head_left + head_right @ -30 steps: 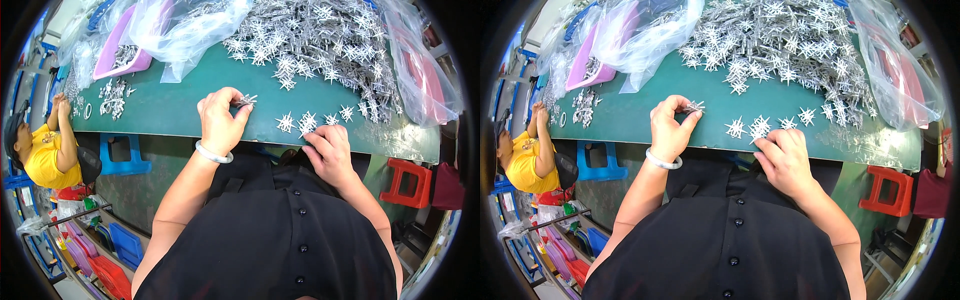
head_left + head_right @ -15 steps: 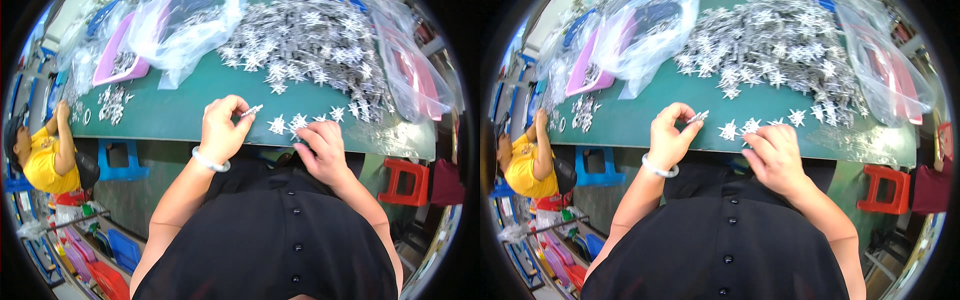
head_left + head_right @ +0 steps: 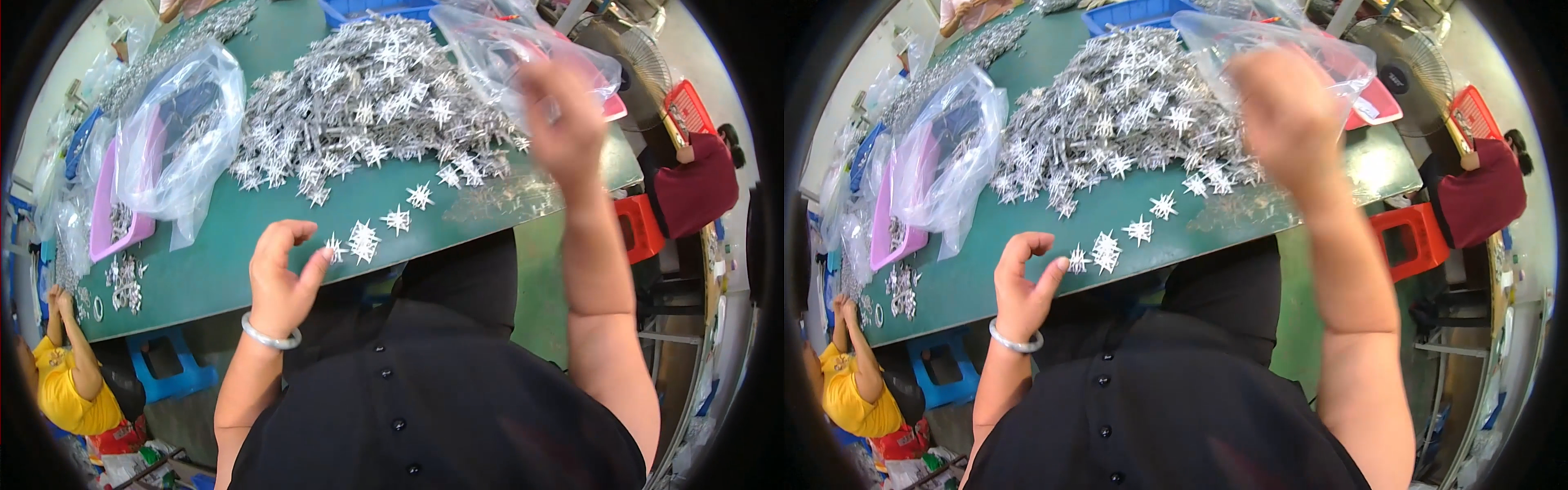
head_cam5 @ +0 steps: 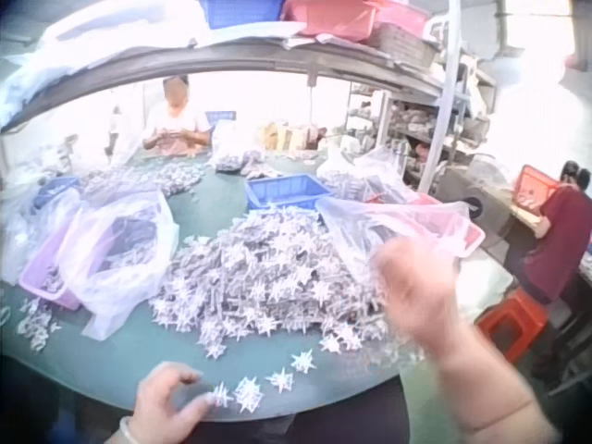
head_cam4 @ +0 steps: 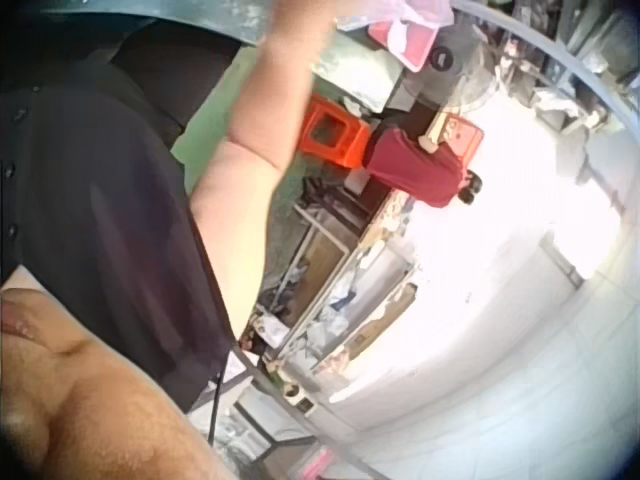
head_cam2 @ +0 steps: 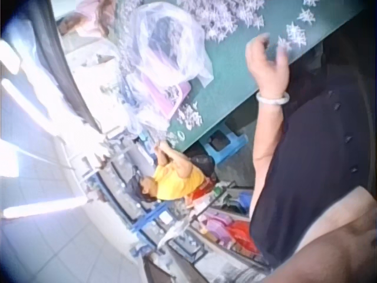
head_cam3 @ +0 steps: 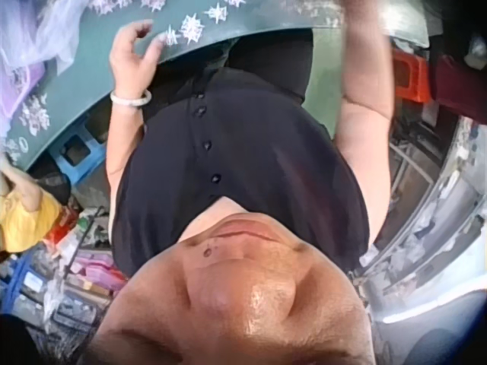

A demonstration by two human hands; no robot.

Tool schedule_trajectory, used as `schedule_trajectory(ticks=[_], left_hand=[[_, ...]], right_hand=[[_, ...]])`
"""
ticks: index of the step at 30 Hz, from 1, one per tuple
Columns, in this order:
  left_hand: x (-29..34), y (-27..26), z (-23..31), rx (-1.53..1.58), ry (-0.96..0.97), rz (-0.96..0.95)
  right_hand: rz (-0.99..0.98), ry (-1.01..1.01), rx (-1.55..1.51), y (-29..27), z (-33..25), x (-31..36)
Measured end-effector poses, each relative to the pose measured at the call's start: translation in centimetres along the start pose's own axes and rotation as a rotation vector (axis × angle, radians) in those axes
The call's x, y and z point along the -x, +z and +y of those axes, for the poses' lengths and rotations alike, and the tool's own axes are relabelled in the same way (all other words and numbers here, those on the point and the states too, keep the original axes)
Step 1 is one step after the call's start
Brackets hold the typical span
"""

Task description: The person sorts small silver-colored metal components on a table, picking them up from a pile and placing them into a pink plastic tray.

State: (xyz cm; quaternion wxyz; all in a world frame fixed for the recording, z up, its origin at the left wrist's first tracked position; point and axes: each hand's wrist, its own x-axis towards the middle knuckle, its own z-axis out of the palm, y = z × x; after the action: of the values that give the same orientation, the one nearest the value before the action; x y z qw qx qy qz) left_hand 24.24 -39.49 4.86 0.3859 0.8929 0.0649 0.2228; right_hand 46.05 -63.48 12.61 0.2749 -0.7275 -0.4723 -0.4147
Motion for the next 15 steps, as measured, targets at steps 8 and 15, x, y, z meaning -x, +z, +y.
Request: schedule_trajectory(ticks=[8,15], left_hand=[[2.8,-0.6,-3.7,-0.267,-0.023,0.021],[2.5,-0.2,-2.6,-0.233,-0.03,-0.18]], right_hand=[[-0.265,-0.127,0.388,-3.2,4.2,-0.9],[-0.648,0.027,-0.411,4.1,-7.9,5.8]])
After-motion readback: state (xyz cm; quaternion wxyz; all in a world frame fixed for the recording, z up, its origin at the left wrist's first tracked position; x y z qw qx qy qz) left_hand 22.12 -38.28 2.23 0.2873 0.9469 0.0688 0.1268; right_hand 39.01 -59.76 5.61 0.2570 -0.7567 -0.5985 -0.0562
